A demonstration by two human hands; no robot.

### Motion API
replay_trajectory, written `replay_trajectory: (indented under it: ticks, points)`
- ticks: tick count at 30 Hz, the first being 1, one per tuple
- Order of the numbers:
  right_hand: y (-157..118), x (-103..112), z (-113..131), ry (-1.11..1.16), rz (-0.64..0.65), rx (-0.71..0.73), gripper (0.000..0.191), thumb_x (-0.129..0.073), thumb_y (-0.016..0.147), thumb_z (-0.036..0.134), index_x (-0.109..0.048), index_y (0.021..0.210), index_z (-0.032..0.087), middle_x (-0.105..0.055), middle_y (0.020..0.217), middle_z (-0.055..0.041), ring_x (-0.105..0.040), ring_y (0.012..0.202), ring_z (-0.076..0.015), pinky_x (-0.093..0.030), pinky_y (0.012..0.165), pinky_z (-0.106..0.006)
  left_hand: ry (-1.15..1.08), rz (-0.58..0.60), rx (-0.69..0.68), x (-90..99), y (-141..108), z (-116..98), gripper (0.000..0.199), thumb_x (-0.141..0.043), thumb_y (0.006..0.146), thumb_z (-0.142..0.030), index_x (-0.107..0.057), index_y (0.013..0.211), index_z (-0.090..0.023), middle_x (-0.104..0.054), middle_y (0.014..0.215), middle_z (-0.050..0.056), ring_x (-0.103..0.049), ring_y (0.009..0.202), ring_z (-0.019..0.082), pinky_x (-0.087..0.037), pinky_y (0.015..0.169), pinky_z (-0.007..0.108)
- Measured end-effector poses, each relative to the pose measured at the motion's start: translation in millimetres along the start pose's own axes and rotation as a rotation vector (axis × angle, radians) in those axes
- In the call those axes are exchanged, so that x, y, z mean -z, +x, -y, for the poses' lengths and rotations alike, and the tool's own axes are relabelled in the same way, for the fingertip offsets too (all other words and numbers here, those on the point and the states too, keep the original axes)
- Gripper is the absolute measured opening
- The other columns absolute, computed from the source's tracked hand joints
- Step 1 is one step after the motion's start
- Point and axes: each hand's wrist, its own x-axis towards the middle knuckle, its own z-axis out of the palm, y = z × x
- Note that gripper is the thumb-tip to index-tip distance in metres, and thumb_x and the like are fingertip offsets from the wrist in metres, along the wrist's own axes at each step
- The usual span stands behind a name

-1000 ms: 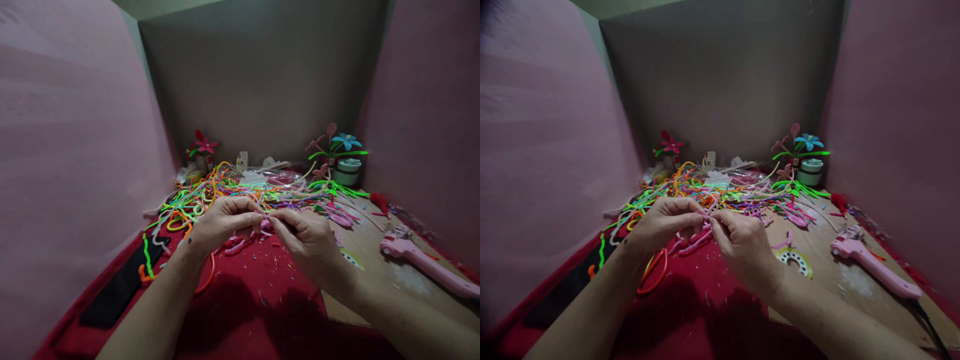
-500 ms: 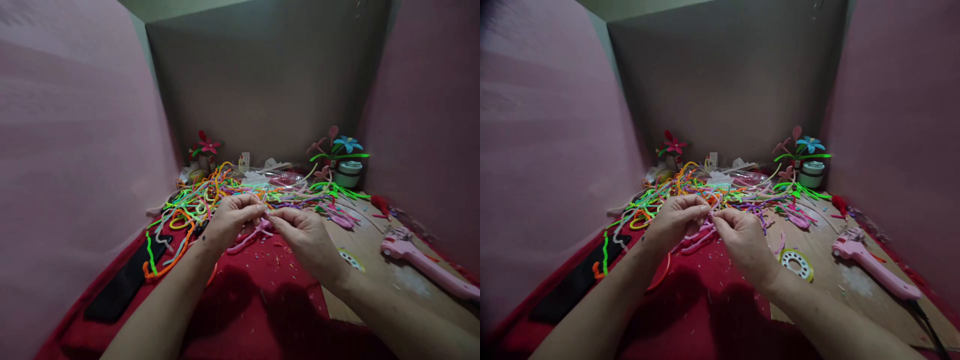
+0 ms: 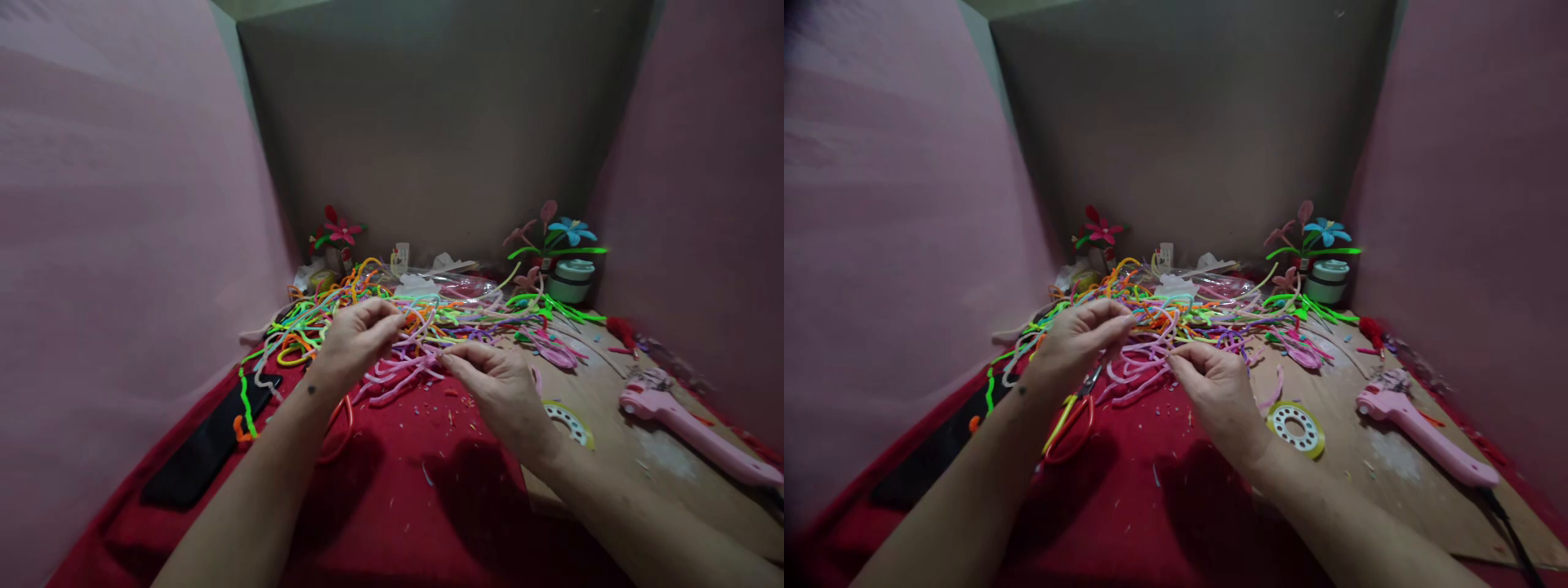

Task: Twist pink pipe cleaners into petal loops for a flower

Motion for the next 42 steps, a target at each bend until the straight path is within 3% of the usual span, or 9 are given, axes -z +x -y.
replay_trajectory:
  ticks: [3,5,9,15,24,27,30,34,42]
  points:
    - [-4.1,-1.5,-5.9,-0.026,0.000,0.028,0.017,-0.055,0.079,0.026,-0.071,0.081,0.018,-0.066,0.070,-0.0029,-0.056,0.066,-0.0144,-0.044,0.063,-0.028,0.235,0.009,0.028,26.2,-16.6,11.2,0.020,-0.049,0.079,-0.035,-0.051,0.071,-0.017,-0.049,0.053,-0.003,-0.043,0.045,0.008,-0.033,0.045,0.020]
    - [-6.0,-2.5,-8.4,-0.007,0.019,0.033,0.020,-0.054,0.080,0.025,-0.071,0.087,0.019,-0.066,0.072,-0.0027,-0.057,0.067,-0.0141,-0.044,0.065,-0.028,0.594,0.113,0.048,40.8,-32.7,25.9,0.019,-0.048,0.080,-0.035,-0.053,0.072,-0.018,-0.057,0.066,0.001,-0.053,0.061,0.014,-0.038,0.055,0.023]
    - [-5.7,-2.5,-8.6,0.026,0.049,0.010,0.022,-0.053,0.080,0.027,-0.072,0.086,0.018,-0.062,0.066,-0.0016,-0.050,0.058,-0.0113,-0.040,0.054,-0.024,1.162,0.174,0.294,48.4,-61.5,56.2,0.020,-0.044,0.081,-0.037,-0.052,0.083,-0.019,-0.064,0.085,0.010,-0.061,0.077,0.025,-0.039,0.060,0.029]
    - [-2.6,-3.0,-11.2,0.091,0.058,-0.048,0.022,-0.054,0.079,0.031,-0.070,0.078,0.015,-0.042,0.050,0.0031,-0.031,0.047,-0.0078,-0.023,0.040,-0.020,1.172,0.207,0.386,45.9,-72.1,71.8,0.027,-0.035,0.081,-0.027,-0.045,0.104,-0.016,-0.065,0.096,0.014,-0.063,0.086,0.027,-0.041,0.066,0.032]
    - [2.3,-2.0,-18.0,0.169,0.060,-0.136,0.021,-0.057,0.075,0.031,-0.066,0.066,0.014,-0.041,0.051,0.0038,-0.027,0.047,-0.0063,-0.019,0.042,-0.021,1.077,0.071,0.422,66.2,-91.8,74.5,0.034,-0.037,0.078,-0.026,-0.042,0.110,-0.020,-0.064,0.093,0.008,-0.064,0.080,0.023,-0.042,0.065,0.028]
    - [1.7,-1.4,-15.9,0.175,0.070,-0.165,0.021,-0.058,0.074,0.030,-0.067,0.067,0.013,-0.038,0.050,0.0046,-0.025,0.047,-0.0063,-0.019,0.043,-0.022,1.120,-0.024,0.406,60.5,-98.4,69.8,0.041,-0.038,0.079,-0.029,-0.039,0.119,-0.020,-0.064,0.081,0.006,-0.064,0.071,0.023,-0.042,0.060,0.027]
    - [0.7,-0.8,-12.4,0.173,0.084,-0.195,0.019,-0.058,0.074,0.028,-0.070,0.072,0.014,-0.037,0.049,0.0052,-0.023,0.047,-0.0065,-0.020,0.044,-0.023,1.046,-0.051,0.240,45.2,-104.6,63.0,0.048,-0.042,0.079,-0.026,-0.035,0.126,-0.021,-0.065,0.083,0.004,-0.063,0.067,0.019,-0.045,0.061,0.025]
    - [-0.1,-0.6,-11.0,0.171,0.083,-0.219,0.023,-0.058,0.074,0.030,-0.072,0.081,0.014,-0.044,0.051,0.0041,-0.024,0.046,-0.0065,-0.021,0.045,-0.023,1.039,0.138,-0.094,13.4,-107.5,51.5,0.042,-0.040,0.081,-0.018,-0.042,0.122,-0.020,-0.063,0.103,0.009,-0.063,0.087,0.020,-0.048,0.075,0.027]
    - [1.7,-1.8,-19.1,0.187,0.074,-0.202,0.023,-0.057,0.073,0.031,-0.070,0.074,0.012,-0.036,0.046,0.0065,-0.025,0.044,-0.0055,-0.022,0.045,-0.023,1.588,0.163,-0.129,-21.6,-98.0,33.4,0.046,-0.034,0.081,-0.002,-0.050,0.123,-0.013,-0.060,0.080,0.009,-0.061,0.067,0.021,-0.051,0.060,0.033]
